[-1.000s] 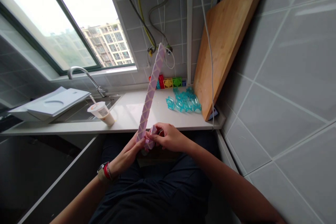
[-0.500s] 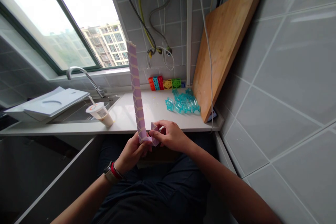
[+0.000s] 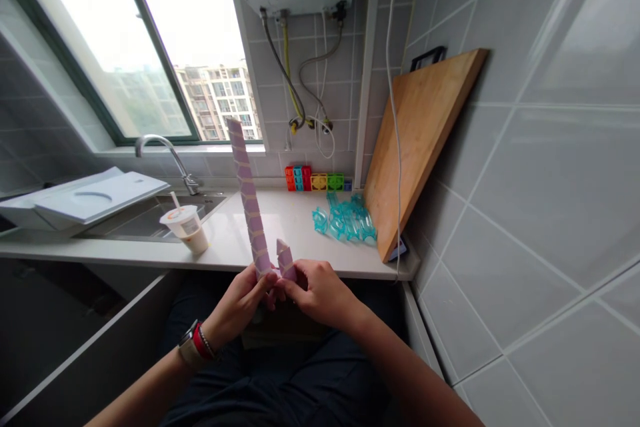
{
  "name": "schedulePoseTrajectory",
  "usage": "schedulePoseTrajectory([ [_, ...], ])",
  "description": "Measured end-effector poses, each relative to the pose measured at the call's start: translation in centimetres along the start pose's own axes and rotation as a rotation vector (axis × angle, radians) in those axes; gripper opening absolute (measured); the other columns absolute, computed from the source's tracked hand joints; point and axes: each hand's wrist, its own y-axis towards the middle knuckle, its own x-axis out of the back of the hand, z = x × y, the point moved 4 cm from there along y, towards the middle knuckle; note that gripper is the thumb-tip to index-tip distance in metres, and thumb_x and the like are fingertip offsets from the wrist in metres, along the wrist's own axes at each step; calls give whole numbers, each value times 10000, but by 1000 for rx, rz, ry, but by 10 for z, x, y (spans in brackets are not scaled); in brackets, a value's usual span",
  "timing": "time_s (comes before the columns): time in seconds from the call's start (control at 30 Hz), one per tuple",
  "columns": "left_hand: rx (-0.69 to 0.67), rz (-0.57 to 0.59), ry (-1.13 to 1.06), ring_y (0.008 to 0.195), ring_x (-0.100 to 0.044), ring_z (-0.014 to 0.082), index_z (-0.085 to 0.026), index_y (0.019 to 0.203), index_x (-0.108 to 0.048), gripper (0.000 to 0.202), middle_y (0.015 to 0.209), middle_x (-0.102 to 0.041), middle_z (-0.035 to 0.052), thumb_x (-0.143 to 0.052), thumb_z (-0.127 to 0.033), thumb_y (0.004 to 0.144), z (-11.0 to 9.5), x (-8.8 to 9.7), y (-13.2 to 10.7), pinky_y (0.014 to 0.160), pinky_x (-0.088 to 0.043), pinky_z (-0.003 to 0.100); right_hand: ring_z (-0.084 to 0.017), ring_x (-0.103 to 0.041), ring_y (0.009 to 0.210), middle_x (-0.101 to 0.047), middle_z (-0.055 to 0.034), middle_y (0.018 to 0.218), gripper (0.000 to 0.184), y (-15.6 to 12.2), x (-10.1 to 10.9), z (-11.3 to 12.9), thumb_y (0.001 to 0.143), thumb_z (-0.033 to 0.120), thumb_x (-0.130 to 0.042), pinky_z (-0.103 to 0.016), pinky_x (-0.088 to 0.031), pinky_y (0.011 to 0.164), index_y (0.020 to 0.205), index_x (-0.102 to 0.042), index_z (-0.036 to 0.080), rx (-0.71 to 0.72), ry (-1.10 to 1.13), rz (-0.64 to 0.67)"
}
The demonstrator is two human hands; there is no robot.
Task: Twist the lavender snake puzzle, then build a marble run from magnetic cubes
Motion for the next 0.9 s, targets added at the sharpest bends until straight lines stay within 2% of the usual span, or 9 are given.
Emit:
schedulePoseTrajectory([
  [0.07, 3, -2, 35, 549, -606, 133, -167, 949, -567, 374, 660, -652, 4, -530, -536, 996, 1, 0, 0, 542, -487, 245, -134, -584, 618, -653, -20, 704, 357, 0, 1, 1, 956, 503, -631, -219, -454, 548, 813, -653, 177, 20, -36, -1],
  [0.2, 25, 25, 69, 495, -580, 123, -170, 932, -564, 364, 563, -623, -22, -607, -530, 957, 2, 1, 0, 514, -449, 223, -134, -619, 534, -670, -12, 704, 429, 0, -4, -7, 955, 599, -585, -214, -477, 465, 957, -671, 179, -79, 135, 140],
  [0.37, 105, 99, 17, 421, -528, 111, -159, 918, -574, 389, 491, -563, -45, -631, -544, 932, -1, 3, 2, 435, -378, 196, -132, -635, 511, -657, -7, 661, 471, 2, -5, -11, 913, 631, -627, -205, -511, 445, 924, -671, 163, -97, 200, 169],
  [0.5, 139, 223, -127, 513, -576, 107, -140, 988, -603, 409, 671, -665, 12, -725, -512, 871, -9, 7, 4, 492, -487, 211, -138, -658, 545, -691, -39, 710, 471, 2, -3, -16, 939, 618, -588, -204, -528, 444, 878, -674, 159, -144, 170, 162],
  [0.6, 161, 272, -221, 599, -576, 105, -138, 1068, -624, 432, 800, -661, 30, -716, -515, 877, -14, 15, 5, 532, -554, 230, -126, -648, 542, -685, -41, 708, 482, 4, -1, -22, 963, 613, -547, -200, -534, 452, 849, -665, 159, -158, 145, 140],
  [0.73, 181, 216, -279, 642, -545, 105, -128, 1000, -662, 394, 784, -601, 10, -744, -485, 857, -11, 19, 5, 536, -581, 237, -118, -634, 541, -662, -20, 715, 480, 7, -9, -30, 912, 636, -614, -200, -534, 442, 849, -628, 160, -169, 328, 172],
  [0.9, 137, 30, -268, 679, -597, 143, -122, 943, -651, 397, 753, -627, 23, -780, -477, 817, -6, 14, 1, 479, -565, 225, -111, -616, 554, -635, -8, 708, 481, 10, -18, -33, 894, 637, -639, -203, -544, 469, 825, -631, 161, -126, 353, 139],
])
